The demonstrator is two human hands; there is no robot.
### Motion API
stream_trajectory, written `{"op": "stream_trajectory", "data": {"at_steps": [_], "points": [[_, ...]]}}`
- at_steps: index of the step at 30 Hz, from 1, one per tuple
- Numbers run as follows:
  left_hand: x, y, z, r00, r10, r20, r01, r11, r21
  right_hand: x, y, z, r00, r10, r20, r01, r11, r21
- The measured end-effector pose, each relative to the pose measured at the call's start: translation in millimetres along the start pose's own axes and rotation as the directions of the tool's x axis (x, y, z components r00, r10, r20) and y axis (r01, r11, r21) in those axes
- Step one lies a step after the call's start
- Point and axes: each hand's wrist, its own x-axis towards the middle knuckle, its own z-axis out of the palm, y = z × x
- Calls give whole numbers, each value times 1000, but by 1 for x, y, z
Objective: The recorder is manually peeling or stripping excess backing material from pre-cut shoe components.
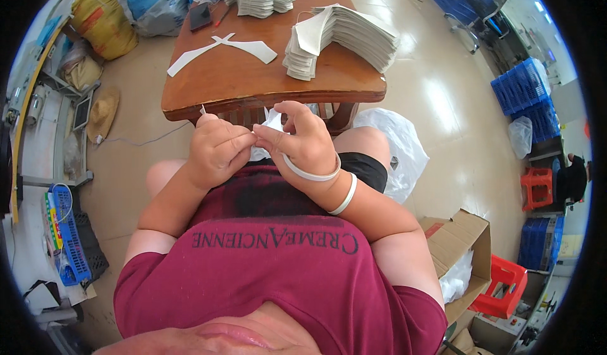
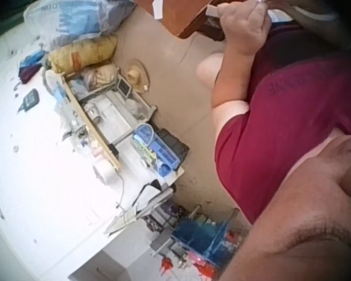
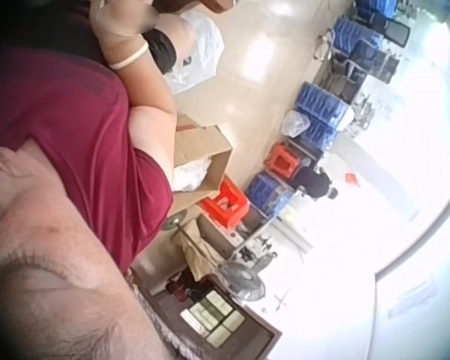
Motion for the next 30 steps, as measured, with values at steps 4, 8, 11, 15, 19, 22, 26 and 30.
{"op": "stream_trajectory", "data": {"at_steps": [4,8,11,15,19,22,26,30], "points": [[-3,3,-5,999,10,45,-10,1000,4,5,-6,-8,991,67,118,-65,998,-23],[-3,9,-5,997,-58,55,57,998,30,4,-8,-6,994,2,105,27,961,-275],[-5,11,-3,976,-216,29,217,975,-37,5,-9,-4,997,-12,76,37,944,-327],[-9,16,-1,910,-415,30,411,886,-216,9,5,-2,958,-284,35,284,928,-240],[-11,16,-3,867,-495,49,485,820,-304,2,4,9,983,-173,-55,165,979,-119],[-7,16,-6,925,-379,-37,368,915,-164,7,2,1,986,-164,19,165,969,-187],[-6,17,-7,960,-278,-45,277,961,-16,12,-3,-3,999,-20,-38,15,993,-114],[-3,17,-6,948,-319,-13,316,944,-96,3,14,-3,960,-270,68,258,954,153]]}}
